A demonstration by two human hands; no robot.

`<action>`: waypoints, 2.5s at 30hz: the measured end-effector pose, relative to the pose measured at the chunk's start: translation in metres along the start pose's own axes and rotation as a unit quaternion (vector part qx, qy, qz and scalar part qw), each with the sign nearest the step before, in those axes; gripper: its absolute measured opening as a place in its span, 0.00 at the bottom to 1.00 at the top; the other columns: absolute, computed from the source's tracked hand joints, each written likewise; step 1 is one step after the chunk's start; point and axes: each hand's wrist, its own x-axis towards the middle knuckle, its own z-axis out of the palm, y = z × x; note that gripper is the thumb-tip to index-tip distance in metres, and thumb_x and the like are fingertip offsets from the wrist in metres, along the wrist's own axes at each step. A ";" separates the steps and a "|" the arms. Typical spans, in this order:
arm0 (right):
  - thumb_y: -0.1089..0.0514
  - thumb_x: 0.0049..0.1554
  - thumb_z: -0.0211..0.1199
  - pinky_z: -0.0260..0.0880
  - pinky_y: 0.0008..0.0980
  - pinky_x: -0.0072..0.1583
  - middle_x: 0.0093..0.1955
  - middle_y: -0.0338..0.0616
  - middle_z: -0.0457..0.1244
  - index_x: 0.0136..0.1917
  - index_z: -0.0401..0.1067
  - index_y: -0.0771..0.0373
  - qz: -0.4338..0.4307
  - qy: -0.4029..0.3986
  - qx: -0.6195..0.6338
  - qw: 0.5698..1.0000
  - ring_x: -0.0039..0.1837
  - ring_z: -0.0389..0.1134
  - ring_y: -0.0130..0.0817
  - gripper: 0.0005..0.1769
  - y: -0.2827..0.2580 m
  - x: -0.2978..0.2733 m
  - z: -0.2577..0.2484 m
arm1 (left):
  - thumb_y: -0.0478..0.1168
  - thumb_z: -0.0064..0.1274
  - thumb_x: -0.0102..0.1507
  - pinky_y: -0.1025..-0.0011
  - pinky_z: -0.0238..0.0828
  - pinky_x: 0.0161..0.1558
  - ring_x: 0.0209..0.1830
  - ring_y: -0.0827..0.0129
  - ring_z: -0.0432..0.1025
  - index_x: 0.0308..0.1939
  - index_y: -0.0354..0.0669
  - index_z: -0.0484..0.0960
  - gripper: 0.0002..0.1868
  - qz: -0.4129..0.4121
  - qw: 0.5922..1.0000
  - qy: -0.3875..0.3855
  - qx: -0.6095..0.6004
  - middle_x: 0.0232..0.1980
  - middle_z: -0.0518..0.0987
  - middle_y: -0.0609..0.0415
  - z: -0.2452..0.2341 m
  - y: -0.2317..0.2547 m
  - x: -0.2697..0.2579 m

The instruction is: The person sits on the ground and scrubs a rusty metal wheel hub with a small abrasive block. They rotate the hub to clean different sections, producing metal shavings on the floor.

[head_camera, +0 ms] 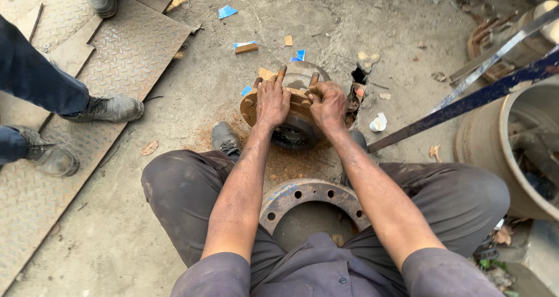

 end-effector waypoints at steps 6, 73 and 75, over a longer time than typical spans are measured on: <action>0.59 0.60 0.67 0.77 0.28 0.50 0.50 0.36 0.72 0.49 0.79 0.53 0.174 -0.010 0.171 0.970 0.52 0.73 0.23 0.03 0.023 -0.036 -0.027 | 0.52 0.37 0.73 0.46 0.28 0.79 0.82 0.42 0.43 0.80 0.42 0.49 0.35 0.021 0.999 -0.008 -0.023 0.80 0.53 0.36 0.001 -0.005 -0.004; 0.68 0.53 0.68 0.76 0.36 0.48 0.44 0.46 0.73 0.59 0.72 0.64 0.165 -0.148 0.061 0.973 0.44 0.75 0.33 0.19 -0.038 0.002 -0.074 | 0.23 0.56 0.56 0.58 0.69 0.67 0.64 0.54 0.71 0.71 0.41 0.67 0.38 0.275 0.956 0.094 0.033 0.59 0.79 0.47 -0.018 0.085 -0.054; 0.68 0.54 0.67 0.77 0.32 0.48 0.45 0.43 0.74 0.58 0.71 0.63 0.185 -0.158 0.101 0.965 0.45 0.75 0.30 0.18 -0.037 0.004 -0.076 | 0.24 0.57 0.58 0.59 0.72 0.64 0.61 0.55 0.73 0.68 0.41 0.71 0.33 0.262 0.959 0.098 0.036 0.57 0.80 0.46 -0.018 0.081 -0.049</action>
